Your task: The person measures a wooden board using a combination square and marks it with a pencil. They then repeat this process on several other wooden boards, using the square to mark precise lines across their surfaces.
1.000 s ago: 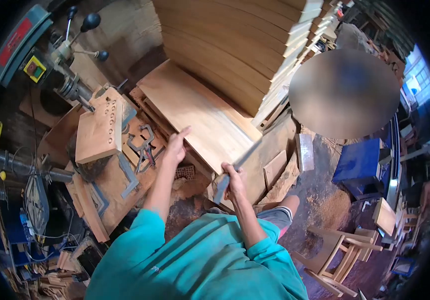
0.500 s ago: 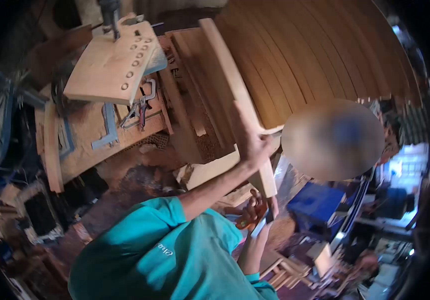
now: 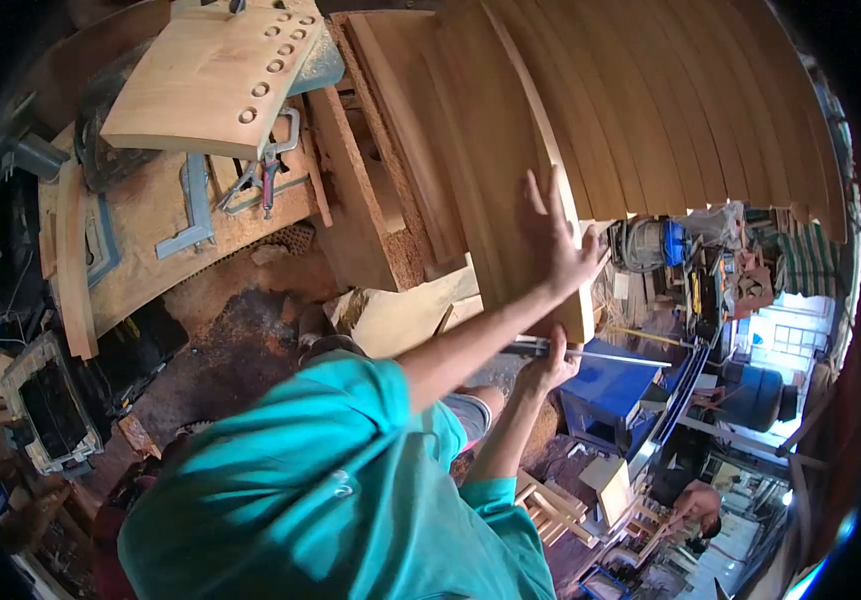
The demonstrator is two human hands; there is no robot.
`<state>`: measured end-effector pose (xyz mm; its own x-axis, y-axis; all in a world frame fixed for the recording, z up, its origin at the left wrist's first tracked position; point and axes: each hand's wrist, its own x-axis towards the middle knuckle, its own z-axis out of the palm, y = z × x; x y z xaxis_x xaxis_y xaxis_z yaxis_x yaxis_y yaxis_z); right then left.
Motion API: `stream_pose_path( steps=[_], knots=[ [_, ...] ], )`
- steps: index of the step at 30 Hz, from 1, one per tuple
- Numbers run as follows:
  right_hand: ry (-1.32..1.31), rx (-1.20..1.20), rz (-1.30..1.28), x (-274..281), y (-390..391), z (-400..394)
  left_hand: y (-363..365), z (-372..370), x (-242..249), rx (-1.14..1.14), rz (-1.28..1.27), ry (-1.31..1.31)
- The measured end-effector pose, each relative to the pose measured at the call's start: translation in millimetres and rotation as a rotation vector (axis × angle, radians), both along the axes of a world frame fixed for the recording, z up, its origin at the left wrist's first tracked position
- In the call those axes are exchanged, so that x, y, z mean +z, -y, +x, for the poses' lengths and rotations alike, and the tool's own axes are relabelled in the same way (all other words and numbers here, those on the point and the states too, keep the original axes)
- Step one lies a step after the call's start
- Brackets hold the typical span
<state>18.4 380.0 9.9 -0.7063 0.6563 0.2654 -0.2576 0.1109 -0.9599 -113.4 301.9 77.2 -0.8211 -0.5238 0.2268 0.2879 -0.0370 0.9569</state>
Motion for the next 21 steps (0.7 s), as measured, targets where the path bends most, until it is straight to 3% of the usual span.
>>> stream_pose_path(
  steps=[2,4,6,8,9,11,14,18,21],
  knots=[
    [0.08,0.037,-0.067,9,-4,-3,14,17,-34,-0.129,0.11,-0.095],
    [-0.026,0.005,-0.054,5,-12,-13,44,56,-79,-0.248,0.02,0.058],
    [0.029,-0.003,-0.097,1,-29,-7,55,91,-130,-0.391,0.064,0.238],
    [0.067,0.036,-0.13,3,-32,-24,42,113,-180,-0.501,0.327,0.125],
    [0.026,0.011,-0.15,2,-29,-27,44,114,-176,-0.498,0.325,0.119],
    [-0.032,-0.049,-0.197,0,-28,-35,47,117,-167,-0.676,0.462,0.49],
    [0.029,0.0,-0.221,-5,-37,-29,52,85,-134,-0.838,0.64,0.695],
    [0.021,-0.089,-0.219,4,-32,-27,42,63,-135,-0.991,0.997,0.561],
    [0.018,-0.043,-0.175,0,-41,-29,37,57,-151,-1.0,0.944,0.568]
  ],
)
